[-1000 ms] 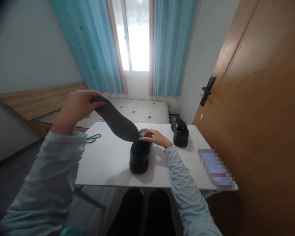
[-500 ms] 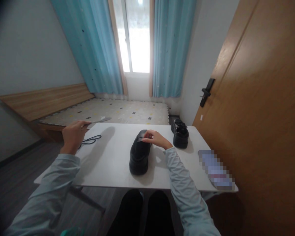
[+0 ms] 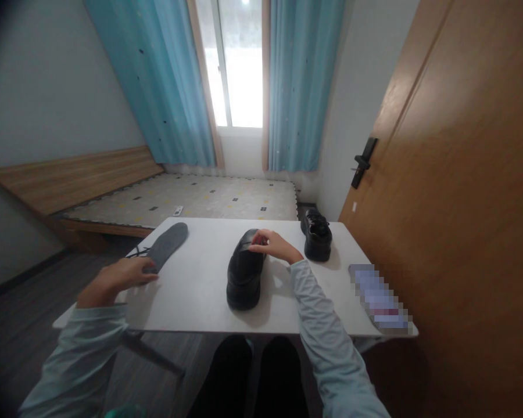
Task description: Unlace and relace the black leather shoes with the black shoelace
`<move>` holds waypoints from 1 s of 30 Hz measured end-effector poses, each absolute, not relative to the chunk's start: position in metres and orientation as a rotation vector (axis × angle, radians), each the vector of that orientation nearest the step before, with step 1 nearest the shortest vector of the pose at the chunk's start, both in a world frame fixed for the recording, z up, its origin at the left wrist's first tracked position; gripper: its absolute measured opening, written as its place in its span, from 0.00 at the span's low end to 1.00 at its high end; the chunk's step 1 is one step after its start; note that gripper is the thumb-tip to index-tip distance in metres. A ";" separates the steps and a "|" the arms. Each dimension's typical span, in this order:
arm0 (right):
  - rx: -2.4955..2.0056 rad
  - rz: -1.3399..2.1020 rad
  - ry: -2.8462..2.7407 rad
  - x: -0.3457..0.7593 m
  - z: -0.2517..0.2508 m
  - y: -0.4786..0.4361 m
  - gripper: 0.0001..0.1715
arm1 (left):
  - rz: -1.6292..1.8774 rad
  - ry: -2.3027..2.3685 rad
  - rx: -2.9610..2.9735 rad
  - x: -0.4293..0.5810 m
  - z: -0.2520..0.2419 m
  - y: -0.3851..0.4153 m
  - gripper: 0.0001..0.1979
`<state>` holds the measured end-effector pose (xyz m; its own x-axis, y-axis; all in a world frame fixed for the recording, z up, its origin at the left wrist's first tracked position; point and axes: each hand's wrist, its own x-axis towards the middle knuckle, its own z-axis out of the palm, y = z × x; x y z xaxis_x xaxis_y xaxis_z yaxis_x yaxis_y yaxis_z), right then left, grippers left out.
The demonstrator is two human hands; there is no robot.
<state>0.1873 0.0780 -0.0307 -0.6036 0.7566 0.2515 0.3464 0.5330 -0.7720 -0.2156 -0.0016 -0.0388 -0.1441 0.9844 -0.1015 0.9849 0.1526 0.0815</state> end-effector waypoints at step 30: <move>-1.372 0.028 -1.967 0.210 -0.041 0.095 0.04 | 1.144 1.666 2.519 0.002 -0.039 -0.064 0.07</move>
